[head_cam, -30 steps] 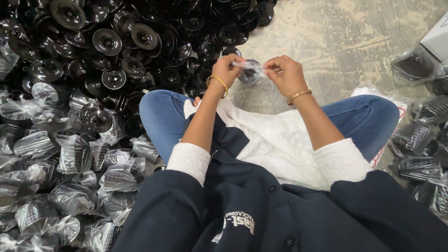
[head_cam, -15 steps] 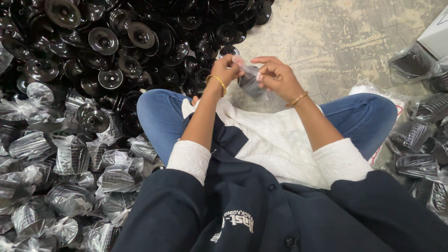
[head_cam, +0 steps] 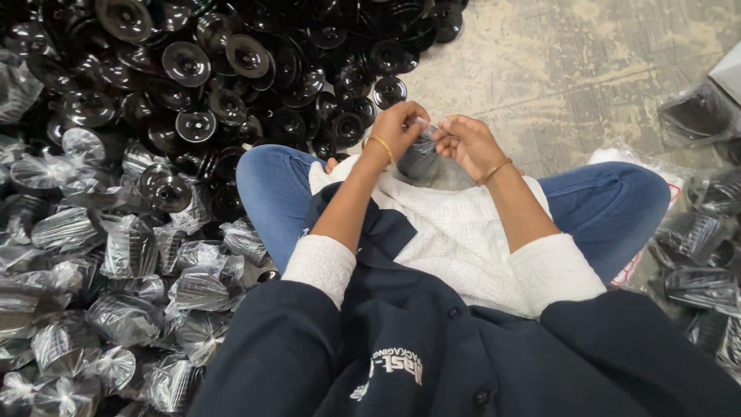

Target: The person sits cross-legged on the floor surrounded by piles of black plastic caps and filled plastic bags. They place caps into a small clear plastic bag, gather and twist the bag closed, set the finished bag aside, and repeat the bagging cycle.

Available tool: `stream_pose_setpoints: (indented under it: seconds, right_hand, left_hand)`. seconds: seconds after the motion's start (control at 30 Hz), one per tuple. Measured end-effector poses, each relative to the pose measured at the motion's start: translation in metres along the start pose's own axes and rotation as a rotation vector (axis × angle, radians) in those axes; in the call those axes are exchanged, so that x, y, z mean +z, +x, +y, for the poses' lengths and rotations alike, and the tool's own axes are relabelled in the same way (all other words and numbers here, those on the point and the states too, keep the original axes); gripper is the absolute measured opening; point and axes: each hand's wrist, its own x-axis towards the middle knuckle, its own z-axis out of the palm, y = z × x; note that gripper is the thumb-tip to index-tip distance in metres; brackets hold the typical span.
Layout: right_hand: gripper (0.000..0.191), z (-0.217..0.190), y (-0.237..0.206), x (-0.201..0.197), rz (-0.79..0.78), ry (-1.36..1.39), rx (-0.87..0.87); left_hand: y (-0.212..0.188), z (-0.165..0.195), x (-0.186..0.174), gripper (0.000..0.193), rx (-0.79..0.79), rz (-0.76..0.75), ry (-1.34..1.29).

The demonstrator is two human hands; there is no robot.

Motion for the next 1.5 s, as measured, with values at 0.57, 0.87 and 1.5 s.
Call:
stream_pose_setpoints:
  seconds: [0.57,0.87,1.5]
  right_hand:
    - [0.032,-0.001,-0.001,-0.009,-0.013,-0.043,-0.078]
    - [0.009,0.006,0.001,-0.033,-0.081,-0.057,0.008]
    - [0.012,0.007,-0.010,-0.004,0.001,-0.172,0.079]
  left_hand:
    - [0.004,0.005,0.010,0.020,0.153,0.070,0.168]
    - [0.004,0.028,-0.004,0.036,0.463,-0.199,0.303]
    - [-0.006,0.033,0.003,0.032,-0.005,-0.117,-0.161]
